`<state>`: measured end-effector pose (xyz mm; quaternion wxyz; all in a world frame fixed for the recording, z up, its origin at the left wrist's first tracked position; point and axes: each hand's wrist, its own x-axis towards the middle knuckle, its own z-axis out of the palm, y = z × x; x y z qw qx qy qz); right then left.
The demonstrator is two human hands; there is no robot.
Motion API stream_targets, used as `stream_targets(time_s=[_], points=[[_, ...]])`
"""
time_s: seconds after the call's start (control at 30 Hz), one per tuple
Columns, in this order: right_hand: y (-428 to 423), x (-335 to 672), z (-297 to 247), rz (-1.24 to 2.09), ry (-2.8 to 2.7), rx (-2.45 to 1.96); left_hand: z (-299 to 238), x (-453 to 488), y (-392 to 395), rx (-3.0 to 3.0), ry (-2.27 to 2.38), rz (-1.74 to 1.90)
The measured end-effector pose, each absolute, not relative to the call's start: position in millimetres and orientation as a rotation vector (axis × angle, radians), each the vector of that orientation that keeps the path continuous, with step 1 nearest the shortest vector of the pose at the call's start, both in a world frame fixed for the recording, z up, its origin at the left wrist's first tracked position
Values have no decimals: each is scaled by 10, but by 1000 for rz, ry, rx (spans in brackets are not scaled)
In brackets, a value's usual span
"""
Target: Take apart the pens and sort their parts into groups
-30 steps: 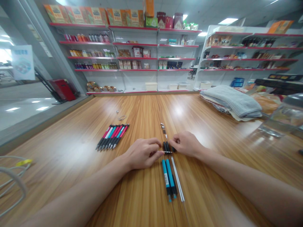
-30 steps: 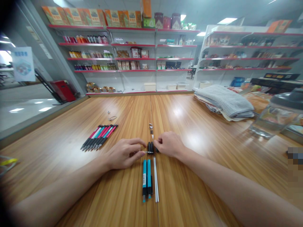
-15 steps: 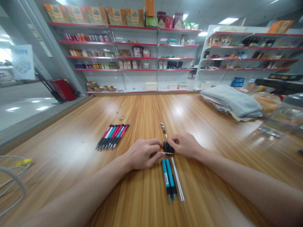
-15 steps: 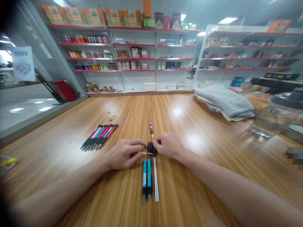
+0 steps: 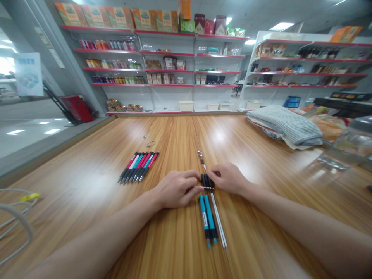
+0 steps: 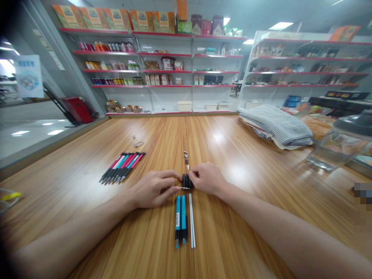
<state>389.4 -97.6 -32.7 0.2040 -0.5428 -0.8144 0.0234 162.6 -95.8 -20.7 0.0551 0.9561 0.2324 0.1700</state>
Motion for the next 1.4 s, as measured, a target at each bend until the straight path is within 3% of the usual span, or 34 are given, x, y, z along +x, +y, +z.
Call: stream_targets(time_s=[0.2,0.47,0.8,1.1,1.4], points=[[-972,3937,-335,165,-2185,-1382,-213,1639,-951,2881,786,614],[-1121,3886,-226,233,-2285,-862,-262,1645,-922,2826,915,786],[-1077,3855,-278,184,-2179,-860,-282,1664,-915,2834,930,803],[-596,4094,-417,311,-1880,-1223,-323,1667,-825,2728,1364,833],[-79,4178,-448,267,-2156,-1192,-303,1663,-823,2734,1429,740]])
